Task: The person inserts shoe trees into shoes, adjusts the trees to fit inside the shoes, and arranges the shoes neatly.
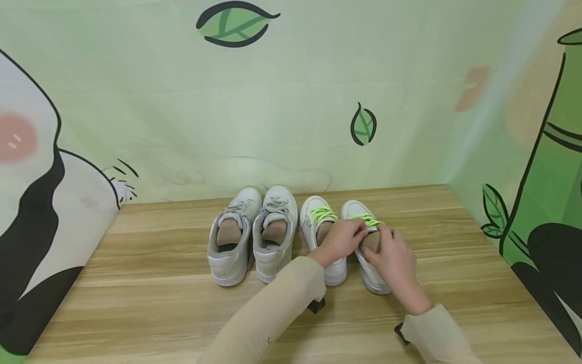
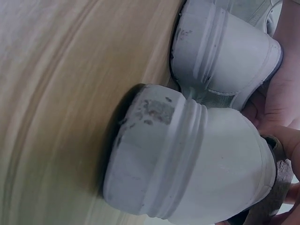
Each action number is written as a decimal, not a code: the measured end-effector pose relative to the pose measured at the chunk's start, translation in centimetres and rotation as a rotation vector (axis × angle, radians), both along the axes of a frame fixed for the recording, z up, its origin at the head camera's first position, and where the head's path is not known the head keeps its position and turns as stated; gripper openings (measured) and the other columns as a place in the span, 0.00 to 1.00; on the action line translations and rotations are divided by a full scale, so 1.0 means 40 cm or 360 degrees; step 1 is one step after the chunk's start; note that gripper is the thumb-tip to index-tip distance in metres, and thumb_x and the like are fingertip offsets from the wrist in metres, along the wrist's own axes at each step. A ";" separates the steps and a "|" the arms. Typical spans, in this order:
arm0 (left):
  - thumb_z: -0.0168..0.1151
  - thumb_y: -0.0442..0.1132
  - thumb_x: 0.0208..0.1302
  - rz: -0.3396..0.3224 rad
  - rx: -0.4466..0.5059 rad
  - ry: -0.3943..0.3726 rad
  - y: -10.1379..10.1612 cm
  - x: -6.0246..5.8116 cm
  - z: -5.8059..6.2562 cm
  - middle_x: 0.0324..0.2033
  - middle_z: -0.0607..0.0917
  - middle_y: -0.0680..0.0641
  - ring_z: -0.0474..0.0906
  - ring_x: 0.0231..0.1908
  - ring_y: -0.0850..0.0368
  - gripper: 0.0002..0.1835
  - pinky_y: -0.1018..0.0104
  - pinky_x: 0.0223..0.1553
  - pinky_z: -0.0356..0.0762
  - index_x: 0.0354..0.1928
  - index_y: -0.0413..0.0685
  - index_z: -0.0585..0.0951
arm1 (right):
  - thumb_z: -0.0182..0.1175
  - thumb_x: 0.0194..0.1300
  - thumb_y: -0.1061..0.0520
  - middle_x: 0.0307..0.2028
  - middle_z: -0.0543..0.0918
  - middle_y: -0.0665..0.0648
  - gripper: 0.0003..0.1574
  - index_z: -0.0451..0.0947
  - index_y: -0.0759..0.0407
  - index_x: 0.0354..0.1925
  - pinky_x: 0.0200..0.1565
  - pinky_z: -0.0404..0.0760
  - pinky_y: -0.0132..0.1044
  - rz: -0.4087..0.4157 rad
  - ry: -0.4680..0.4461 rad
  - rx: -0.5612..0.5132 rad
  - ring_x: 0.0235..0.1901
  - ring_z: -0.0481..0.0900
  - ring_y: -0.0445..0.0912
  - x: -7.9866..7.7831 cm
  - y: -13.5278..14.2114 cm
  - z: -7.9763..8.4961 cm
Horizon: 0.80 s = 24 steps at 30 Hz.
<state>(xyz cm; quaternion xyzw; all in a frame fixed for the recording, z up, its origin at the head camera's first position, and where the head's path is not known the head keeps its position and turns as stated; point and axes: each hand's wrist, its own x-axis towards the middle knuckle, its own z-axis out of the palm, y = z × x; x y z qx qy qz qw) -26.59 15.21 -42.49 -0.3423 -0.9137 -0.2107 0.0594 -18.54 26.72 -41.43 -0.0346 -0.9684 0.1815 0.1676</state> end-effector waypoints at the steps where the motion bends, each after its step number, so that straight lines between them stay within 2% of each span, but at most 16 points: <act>1: 0.52 0.44 0.62 0.0000 0.0002 0.0004 0.000 0.000 0.000 0.29 0.82 0.59 0.75 0.29 0.70 0.07 0.80 0.32 0.69 0.35 0.54 0.79 | 0.64 0.46 0.49 0.43 0.71 0.73 0.36 0.66 0.66 0.50 0.28 0.71 0.58 -0.0003 0.0002 -0.0007 0.36 0.73 0.68 0.000 -0.001 0.000; 17: 0.51 0.44 0.62 0.0028 -0.0011 -0.0011 0.003 -0.002 -0.001 0.29 0.82 0.59 0.75 0.30 0.69 0.07 0.79 0.33 0.69 0.35 0.54 0.78 | 0.66 0.45 0.51 0.43 0.70 0.73 0.35 0.67 0.66 0.49 0.31 0.70 0.59 -0.0035 0.0085 -0.0055 0.39 0.71 0.67 -0.013 -0.009 -0.013; 24: 0.52 0.43 0.62 0.0030 0.0002 -0.0007 0.004 -0.003 -0.004 0.29 0.82 0.59 0.75 0.30 0.69 0.06 0.79 0.32 0.69 0.35 0.54 0.78 | 0.66 0.46 0.50 0.43 0.69 0.72 0.35 0.66 0.65 0.50 0.29 0.70 0.59 -0.0038 0.0063 -0.0047 0.39 0.71 0.67 -0.012 -0.009 -0.012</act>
